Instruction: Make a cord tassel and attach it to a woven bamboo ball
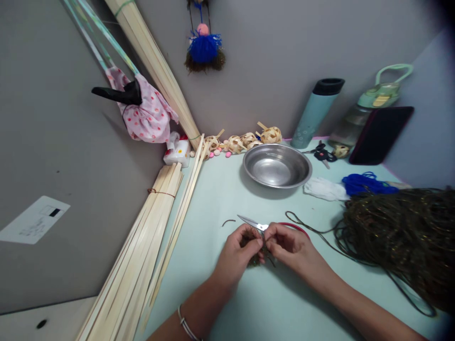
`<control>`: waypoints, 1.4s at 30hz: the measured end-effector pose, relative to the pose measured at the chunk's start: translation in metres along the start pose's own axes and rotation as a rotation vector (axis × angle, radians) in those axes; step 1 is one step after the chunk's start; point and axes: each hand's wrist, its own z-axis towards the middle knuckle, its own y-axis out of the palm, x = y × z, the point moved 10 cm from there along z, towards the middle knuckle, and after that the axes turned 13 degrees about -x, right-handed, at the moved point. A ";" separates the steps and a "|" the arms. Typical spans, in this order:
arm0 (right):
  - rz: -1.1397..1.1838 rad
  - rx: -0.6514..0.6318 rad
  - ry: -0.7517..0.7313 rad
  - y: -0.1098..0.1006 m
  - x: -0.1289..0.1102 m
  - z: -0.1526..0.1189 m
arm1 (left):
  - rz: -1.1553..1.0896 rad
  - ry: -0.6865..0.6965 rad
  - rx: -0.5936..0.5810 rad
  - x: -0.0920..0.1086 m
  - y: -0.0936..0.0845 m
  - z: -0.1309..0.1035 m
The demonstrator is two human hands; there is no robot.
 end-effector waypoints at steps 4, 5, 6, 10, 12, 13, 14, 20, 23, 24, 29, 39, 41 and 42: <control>0.015 -0.008 -0.018 0.001 0.000 0.000 | 0.112 -0.015 -0.014 0.001 0.000 0.001; 0.007 -0.011 -0.023 0.001 0.001 0.000 | 0.124 -0.014 -0.013 0.001 0.000 0.001; -0.004 -0.014 -0.022 0.001 0.002 0.000 | 0.118 -0.012 -0.012 0.001 0.000 0.001; -0.030 -0.016 -0.006 0.001 0.006 -0.001 | -0.010 0.003 0.001 -0.001 -0.001 0.000; -0.037 -0.008 -0.002 0.000 0.006 -0.001 | -0.072 0.009 0.010 -0.001 -0.001 -0.001; -0.040 -0.006 -0.002 0.000 0.005 0.000 | -0.094 0.013 0.016 -0.001 -0.002 -0.001; -0.042 -0.007 -0.001 0.000 0.005 0.000 | -0.107 0.017 0.021 0.000 -0.002 -0.001; -0.027 0.039 0.018 -0.005 -0.001 -0.001 | -0.017 0.020 -0.020 0.002 0.002 0.000; 0.010 0.037 0.010 -0.004 -0.002 -0.001 | 0.009 0.013 -0.038 0.002 0.004 0.001; 0.019 0.029 0.002 -0.004 -0.003 0.000 | 0.013 0.010 -0.038 0.002 0.004 0.002; 0.015 0.002 -0.022 -0.002 0.000 0.000 | -0.001 0.011 -0.025 0.001 0.002 0.001; 0.103 -0.048 -0.050 0.005 -0.001 0.002 | -0.112 0.079 -0.052 0.003 0.004 0.000; 0.110 -0.054 -0.054 0.006 -0.001 0.002 | -0.133 0.103 -0.069 0.006 0.006 0.000; 0.102 -0.050 -0.056 0.006 -0.001 0.002 | -0.142 0.114 -0.075 0.008 0.007 -0.001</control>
